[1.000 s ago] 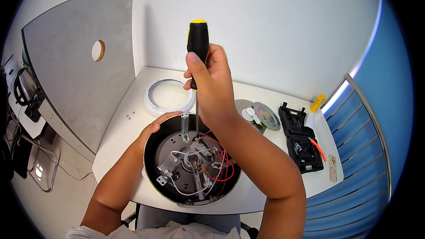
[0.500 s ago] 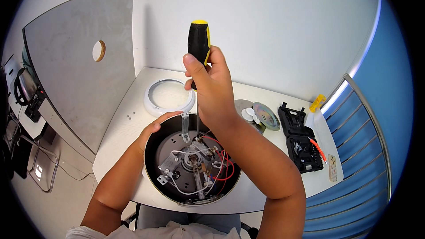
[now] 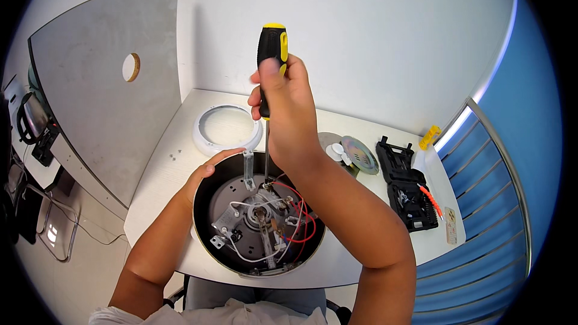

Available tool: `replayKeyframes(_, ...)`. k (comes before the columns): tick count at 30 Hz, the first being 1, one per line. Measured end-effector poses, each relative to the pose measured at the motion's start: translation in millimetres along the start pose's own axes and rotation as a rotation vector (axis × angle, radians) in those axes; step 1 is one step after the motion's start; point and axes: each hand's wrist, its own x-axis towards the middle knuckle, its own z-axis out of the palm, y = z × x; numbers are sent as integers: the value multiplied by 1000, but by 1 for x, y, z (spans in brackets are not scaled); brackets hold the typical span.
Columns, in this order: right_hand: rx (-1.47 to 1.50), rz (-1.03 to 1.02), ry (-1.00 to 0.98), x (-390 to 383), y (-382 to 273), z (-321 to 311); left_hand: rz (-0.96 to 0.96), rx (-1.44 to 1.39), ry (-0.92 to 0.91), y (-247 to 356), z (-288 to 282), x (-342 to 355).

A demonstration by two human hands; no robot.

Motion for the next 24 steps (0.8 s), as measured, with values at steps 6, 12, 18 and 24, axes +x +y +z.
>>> replayKeyframes(6,-105,-59,37,1,8,0,-8,-18,13,0,1,-1)
replayKeyframes(12,-133,-5,20,1,5,0,-10,-12,11,2,3,-1)
replayKeyframes(18,-66,-11,26,-2,1,1,-12,-15,9,2,4,-1)
replayKeyframes(24,10,-21,-12,-1,1,1,4,-3,-4,1,1,-2)
